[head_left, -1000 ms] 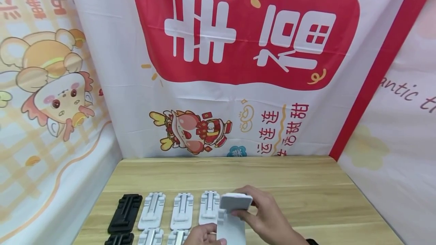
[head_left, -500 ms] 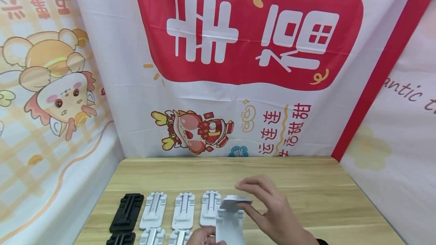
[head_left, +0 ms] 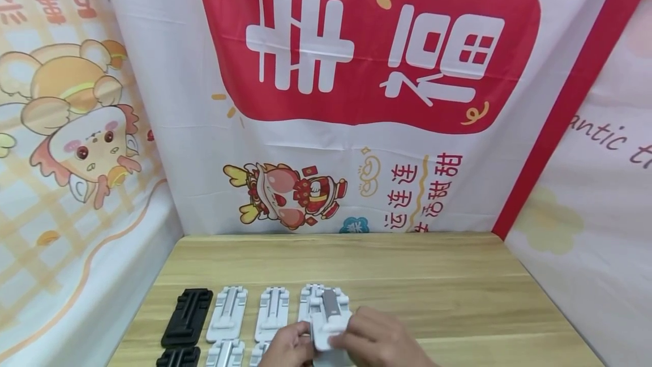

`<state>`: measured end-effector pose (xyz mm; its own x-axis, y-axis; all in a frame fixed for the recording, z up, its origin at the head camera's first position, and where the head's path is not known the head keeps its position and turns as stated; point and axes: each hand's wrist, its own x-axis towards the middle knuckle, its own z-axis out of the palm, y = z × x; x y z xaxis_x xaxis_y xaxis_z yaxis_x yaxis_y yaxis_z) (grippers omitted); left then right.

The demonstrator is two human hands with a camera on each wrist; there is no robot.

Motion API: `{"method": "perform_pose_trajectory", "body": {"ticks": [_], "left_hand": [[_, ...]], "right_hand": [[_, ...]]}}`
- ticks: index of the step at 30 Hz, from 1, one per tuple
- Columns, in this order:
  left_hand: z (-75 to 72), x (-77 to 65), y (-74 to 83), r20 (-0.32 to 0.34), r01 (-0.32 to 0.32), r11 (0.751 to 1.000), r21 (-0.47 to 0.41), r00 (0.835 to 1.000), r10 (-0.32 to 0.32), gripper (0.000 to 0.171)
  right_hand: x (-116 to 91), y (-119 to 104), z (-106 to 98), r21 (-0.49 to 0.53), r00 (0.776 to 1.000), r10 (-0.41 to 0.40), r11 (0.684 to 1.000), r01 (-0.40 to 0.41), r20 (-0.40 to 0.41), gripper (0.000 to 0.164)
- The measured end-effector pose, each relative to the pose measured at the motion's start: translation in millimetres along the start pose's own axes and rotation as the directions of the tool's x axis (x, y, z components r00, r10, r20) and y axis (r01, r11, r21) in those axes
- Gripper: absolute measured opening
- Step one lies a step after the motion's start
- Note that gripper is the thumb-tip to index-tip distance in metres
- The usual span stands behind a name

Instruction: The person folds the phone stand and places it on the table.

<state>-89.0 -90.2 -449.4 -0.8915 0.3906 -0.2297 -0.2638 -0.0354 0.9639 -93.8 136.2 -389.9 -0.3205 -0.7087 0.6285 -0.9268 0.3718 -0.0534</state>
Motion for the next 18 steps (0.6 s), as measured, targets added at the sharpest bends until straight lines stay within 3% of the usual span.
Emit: {"method": "perform_pose_trajectory", "body": {"ticks": [2,5,8,10,11,12,14,16,18], "left_hand": [[-2.5,-1.3,5.4,-0.006,-0.015,0.999,-0.03,1.0,0.015,0.04],[-3.8,-2.6,9.7,-0.012,-0.008,0.998,-0.062,1.0,0.008,0.038],[-4.0,-3.8,8.9,-0.01,-0.028,0.998,-0.055,1.0,0.028,0.037],[-4.0,-3.9,7.8,0.0,-0.04,0.996,-0.081,0.999,0.041,0.038],[-4.1,-3.8,7.2,0.003,-0.045,0.995,-0.091,0.999,0.046,0.038],[-4.2,-3.6,6.7,0.008,-0.05,0.993,-0.103,0.999,0.051,0.039],[-4.2,-3.1,6.3,0.018,-0.046,0.992,-0.116,0.999,0.049,0.04],[-3.5,-2.5,5.3,0.022,-0.048,0.994,-0.098,0.998,0.051,0.04],[-2.2,-1.3,2.4,0.032,-0.066,0.995,-0.07,0.997,0.068,0.041]], "right_hand": [[-4,-5,9,-0.056,0.998,-0.028,0.998,0.031,0.052,0.016],[-8,-6,17,-0.085,0.998,-0.04,0.995,0.044,0.042,0.017],[-11,-5,17,0.113,0.994,0.102,0.988,-0.107,0.048,0.015],[-11,-3,16,0.225,0.967,0.25,0.94,-0.256,0.054,0.014],[-11,0,15,0.264,0.943,0.328,0.905,-0.333,0.064,0.013],[-9,2,13,0.316,0.896,0.428,0.839,-0.442,0.116,0.017],[-5,10,12,0.376,0.778,0.585,0.684,-0.625,0.23,0.031],[-6,19,12,0.467,0.654,0.656,0.475,-0.746,0.376,0.043],[-7,25,15,0.549,0.539,0.659,0.221,-0.806,0.525,0.05]]}}
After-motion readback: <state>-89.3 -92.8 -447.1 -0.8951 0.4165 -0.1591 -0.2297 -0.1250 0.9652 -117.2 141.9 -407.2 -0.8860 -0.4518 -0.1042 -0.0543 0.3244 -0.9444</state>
